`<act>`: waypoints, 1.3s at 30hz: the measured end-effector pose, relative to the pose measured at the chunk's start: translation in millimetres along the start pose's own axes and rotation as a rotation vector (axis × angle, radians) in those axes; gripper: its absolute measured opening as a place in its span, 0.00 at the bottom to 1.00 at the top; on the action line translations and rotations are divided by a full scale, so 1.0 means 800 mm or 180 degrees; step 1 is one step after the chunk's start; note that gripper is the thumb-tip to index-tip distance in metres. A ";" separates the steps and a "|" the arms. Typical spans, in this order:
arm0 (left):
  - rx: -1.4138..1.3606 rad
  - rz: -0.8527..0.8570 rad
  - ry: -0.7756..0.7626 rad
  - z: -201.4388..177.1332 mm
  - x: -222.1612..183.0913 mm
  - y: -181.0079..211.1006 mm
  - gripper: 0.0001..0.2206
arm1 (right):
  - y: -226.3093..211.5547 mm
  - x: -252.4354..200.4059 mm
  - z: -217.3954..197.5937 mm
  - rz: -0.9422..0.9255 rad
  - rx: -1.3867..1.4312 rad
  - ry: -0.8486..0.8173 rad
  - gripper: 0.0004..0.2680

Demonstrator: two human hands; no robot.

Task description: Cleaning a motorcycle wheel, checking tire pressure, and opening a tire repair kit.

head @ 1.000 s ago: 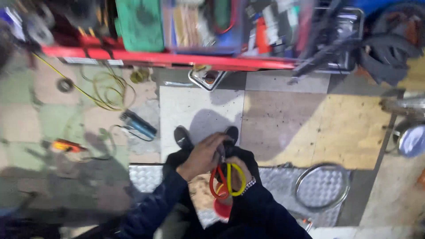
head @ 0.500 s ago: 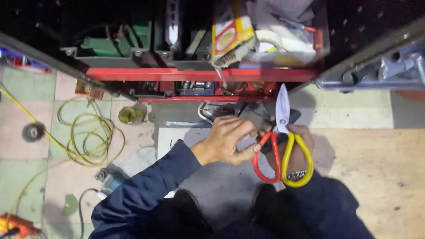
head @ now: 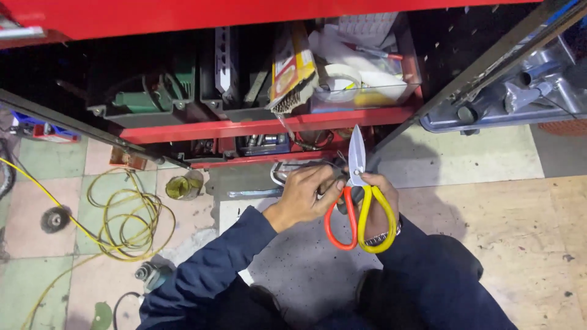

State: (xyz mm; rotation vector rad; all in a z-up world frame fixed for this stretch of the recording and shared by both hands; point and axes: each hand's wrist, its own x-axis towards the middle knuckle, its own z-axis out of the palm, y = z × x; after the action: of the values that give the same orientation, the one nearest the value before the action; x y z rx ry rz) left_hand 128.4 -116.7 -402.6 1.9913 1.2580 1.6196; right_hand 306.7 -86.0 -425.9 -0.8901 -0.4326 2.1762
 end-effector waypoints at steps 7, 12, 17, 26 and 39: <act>0.1094 0.0639 0.0249 0.000 0.015 0.006 0.12 | -0.019 -0.020 0.023 -0.0114 0.0024 0.0205 0.10; 0.2428 0.0763 0.1452 -0.064 0.102 0.010 0.25 | -0.011 -0.022 0.033 -0.0096 -0.0009 -0.0076 0.13; 0.1432 -0.0727 0.0782 -0.119 0.127 0.000 0.19 | -0.010 -0.017 0.044 0.0648 -0.0069 0.0819 0.13; 0.3132 -0.4165 -0.2042 -0.137 0.216 -0.198 0.18 | 0.018 0.006 0.038 0.0911 -0.0014 0.0046 0.15; 0.1807 -0.2540 0.0101 -0.183 0.165 -0.065 0.14 | 0.032 -0.045 0.037 0.1591 -0.0807 0.0248 0.16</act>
State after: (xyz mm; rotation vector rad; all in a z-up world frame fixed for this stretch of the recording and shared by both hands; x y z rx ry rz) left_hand -27.1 -29.8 -303.8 1.3588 2.3158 0.9584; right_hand 290.5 -131.2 -402.2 -1.3328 -0.4952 2.5599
